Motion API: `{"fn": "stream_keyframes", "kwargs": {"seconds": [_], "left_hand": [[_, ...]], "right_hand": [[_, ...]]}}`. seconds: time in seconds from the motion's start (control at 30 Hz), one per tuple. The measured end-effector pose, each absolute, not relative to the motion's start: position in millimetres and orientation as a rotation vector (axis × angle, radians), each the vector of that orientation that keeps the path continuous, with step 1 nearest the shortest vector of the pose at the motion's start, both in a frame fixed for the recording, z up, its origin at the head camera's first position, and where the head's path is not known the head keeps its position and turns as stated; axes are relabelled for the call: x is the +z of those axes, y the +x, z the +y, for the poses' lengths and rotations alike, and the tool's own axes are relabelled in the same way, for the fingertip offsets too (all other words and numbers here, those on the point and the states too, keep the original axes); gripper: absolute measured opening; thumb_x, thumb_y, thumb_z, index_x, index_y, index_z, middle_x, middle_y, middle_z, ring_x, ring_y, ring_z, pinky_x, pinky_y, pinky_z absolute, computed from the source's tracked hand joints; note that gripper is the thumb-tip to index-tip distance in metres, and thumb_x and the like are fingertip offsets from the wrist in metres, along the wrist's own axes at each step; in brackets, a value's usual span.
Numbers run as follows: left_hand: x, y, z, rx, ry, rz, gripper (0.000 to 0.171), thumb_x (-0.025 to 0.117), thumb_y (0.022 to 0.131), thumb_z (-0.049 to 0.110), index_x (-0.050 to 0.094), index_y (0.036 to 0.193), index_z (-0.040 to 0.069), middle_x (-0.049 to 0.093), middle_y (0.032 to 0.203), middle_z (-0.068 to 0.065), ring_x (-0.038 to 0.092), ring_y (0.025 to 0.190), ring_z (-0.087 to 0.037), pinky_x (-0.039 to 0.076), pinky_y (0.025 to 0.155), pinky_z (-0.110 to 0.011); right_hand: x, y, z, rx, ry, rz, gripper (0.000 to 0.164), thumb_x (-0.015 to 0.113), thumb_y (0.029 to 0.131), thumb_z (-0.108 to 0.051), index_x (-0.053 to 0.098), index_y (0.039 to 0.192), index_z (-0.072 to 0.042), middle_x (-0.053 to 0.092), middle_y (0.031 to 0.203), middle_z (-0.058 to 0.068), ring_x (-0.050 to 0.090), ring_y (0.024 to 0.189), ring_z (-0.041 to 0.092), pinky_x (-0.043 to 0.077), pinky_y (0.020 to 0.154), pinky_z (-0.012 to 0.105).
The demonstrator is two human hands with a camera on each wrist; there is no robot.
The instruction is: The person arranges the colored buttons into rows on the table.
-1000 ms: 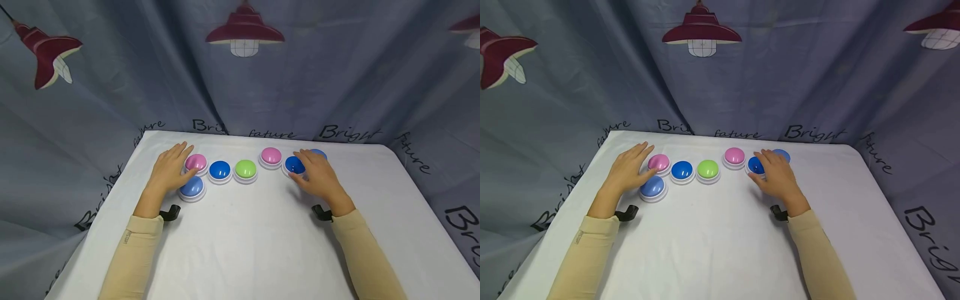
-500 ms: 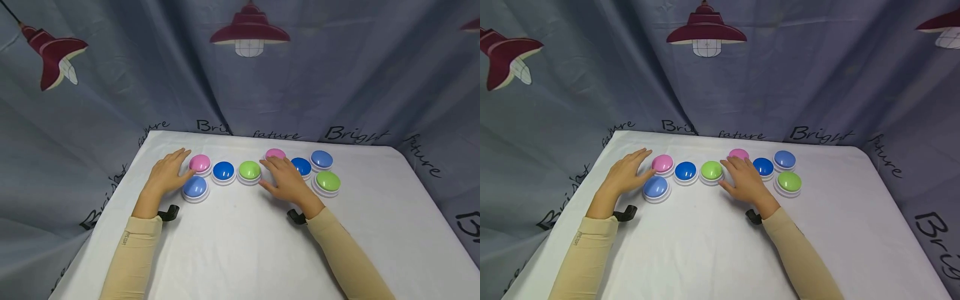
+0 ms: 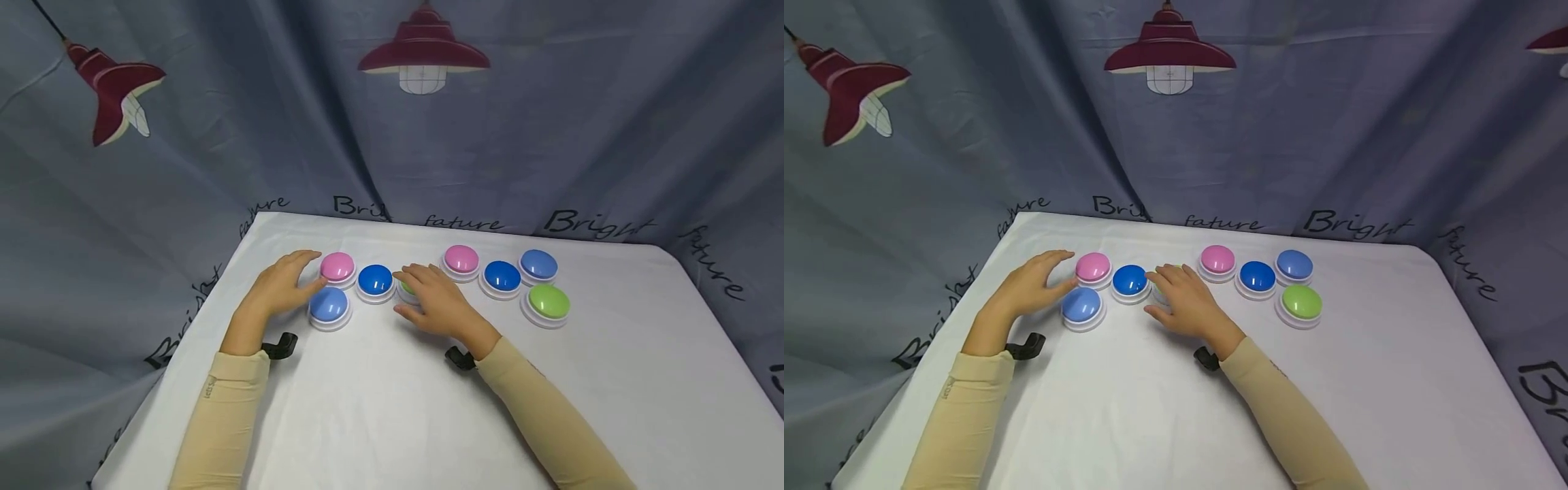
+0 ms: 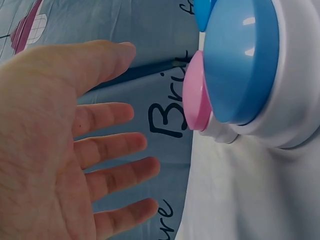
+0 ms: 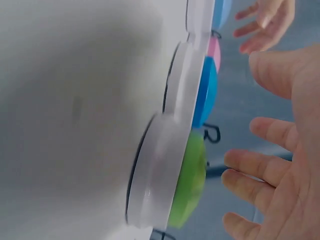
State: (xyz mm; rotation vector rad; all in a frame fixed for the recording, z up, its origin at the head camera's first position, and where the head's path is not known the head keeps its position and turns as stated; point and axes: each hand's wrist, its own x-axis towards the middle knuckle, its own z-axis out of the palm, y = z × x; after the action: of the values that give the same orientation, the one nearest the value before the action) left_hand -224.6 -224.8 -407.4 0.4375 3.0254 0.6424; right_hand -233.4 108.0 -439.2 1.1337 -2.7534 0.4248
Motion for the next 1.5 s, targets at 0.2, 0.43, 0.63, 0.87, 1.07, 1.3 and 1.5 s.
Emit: {"fn": "stream_keyframes", "kwargs": {"seconds": [0.2, 0.43, 0.63, 0.87, 1.07, 1.3, 1.5], "left_hand": [[-404.9, -222.5, -227.5, 0.736, 0.387, 2.951, 0.065, 0.059, 0.094, 0.049, 0.045, 0.147, 0.012, 0.046, 0.148, -0.011, 0.045, 0.132, -0.031, 0.037, 0.106, -0.053], [-406.2, -221.5, -228.2, 0.822, 0.336, 2.845, 0.064, 0.061, 0.095, 0.045, 0.046, 0.146, 0.010, 0.049, 0.145, -0.012, 0.052, 0.125, -0.033, 0.042, 0.101, -0.053], [-407.0, -220.9, -230.0, 0.885, 0.354, 2.790, 0.061, 0.063, 0.095, 0.038, 0.047, 0.145, 0.007, 0.052, 0.141, -0.015, 0.054, 0.121, -0.033, 0.045, 0.098, -0.053], [-406.8, -219.7, -229.5, 0.910, 0.326, 2.697, 0.058, 0.062, 0.095, 0.038, 0.048, 0.144, 0.009, 0.055, 0.136, -0.018, 0.056, 0.118, -0.034, 0.046, 0.096, -0.052], [-405.5, -217.9, -228.3, 0.914, 0.327, 2.653, 0.059, 0.062, 0.095, 0.039, 0.048, 0.143, 0.009, 0.056, 0.134, -0.018, 0.057, 0.117, -0.034, 0.046, 0.097, -0.051], [-406.2, -218.3, -227.5, 0.906, 0.373, 2.621, 0.061, 0.062, 0.094, 0.041, 0.048, 0.143, 0.007, 0.057, 0.131, -0.019, 0.058, 0.117, -0.035, 0.046, 0.097, -0.051], [-407.0, -218.8, -225.3, 0.913, 0.375, 2.588, 0.060, 0.062, 0.095, 0.041, 0.048, 0.142, 0.005, 0.059, 0.128, -0.020, 0.059, 0.114, -0.034, 0.050, 0.091, -0.047]], "right_hand": [[-442.9, -234.4, 85.7, 0.411, 1.228, -2.666, 0.062, 0.062, 0.094, -0.046, 0.050, 0.143, -0.011, 0.052, 0.141, 0.010, 0.042, 0.135, 0.029, 0.026, 0.114, 0.048], [-448.7, -232.1, 63.7, 0.429, 1.294, -2.666, 0.060, 0.061, 0.095, -0.046, 0.050, 0.143, -0.011, 0.053, 0.140, 0.008, 0.043, 0.134, 0.026, 0.026, 0.114, 0.050], [-453.7, -230.9, 49.6, 0.444, 1.314, -2.593, 0.057, 0.064, 0.093, -0.043, 0.053, 0.139, -0.009, 0.056, 0.134, 0.007, 0.046, 0.130, 0.026, 0.029, 0.113, 0.045], [-453.5, -227.7, 33.9, 0.477, 1.336, -2.551, 0.056, 0.067, 0.092, -0.039, 0.055, 0.136, -0.007, 0.058, 0.130, 0.007, 0.050, 0.122, 0.023, 0.036, 0.107, 0.039], [-452.5, -225.8, 24.9, 0.499, 1.310, -2.615, 0.056, 0.069, 0.091, -0.036, 0.053, 0.137, -0.007, 0.059, 0.124, 0.008, 0.052, 0.114, 0.022, 0.041, 0.101, 0.036], [-455.1, -225.3, 16.7, 0.530, 1.328, -2.722, 0.060, 0.067, 0.093, -0.037, 0.049, 0.140, -0.006, 0.058, 0.128, 0.011, 0.053, 0.116, 0.023, 0.044, 0.100, 0.037], [-457.2, -222.6, 11.3, 0.666, 1.354, -2.830, 0.067, 0.067, 0.093, -0.037, 0.042, 0.145, -0.003, 0.056, 0.134, 0.015, 0.053, 0.124, 0.027, 0.043, 0.104, 0.039]]}}
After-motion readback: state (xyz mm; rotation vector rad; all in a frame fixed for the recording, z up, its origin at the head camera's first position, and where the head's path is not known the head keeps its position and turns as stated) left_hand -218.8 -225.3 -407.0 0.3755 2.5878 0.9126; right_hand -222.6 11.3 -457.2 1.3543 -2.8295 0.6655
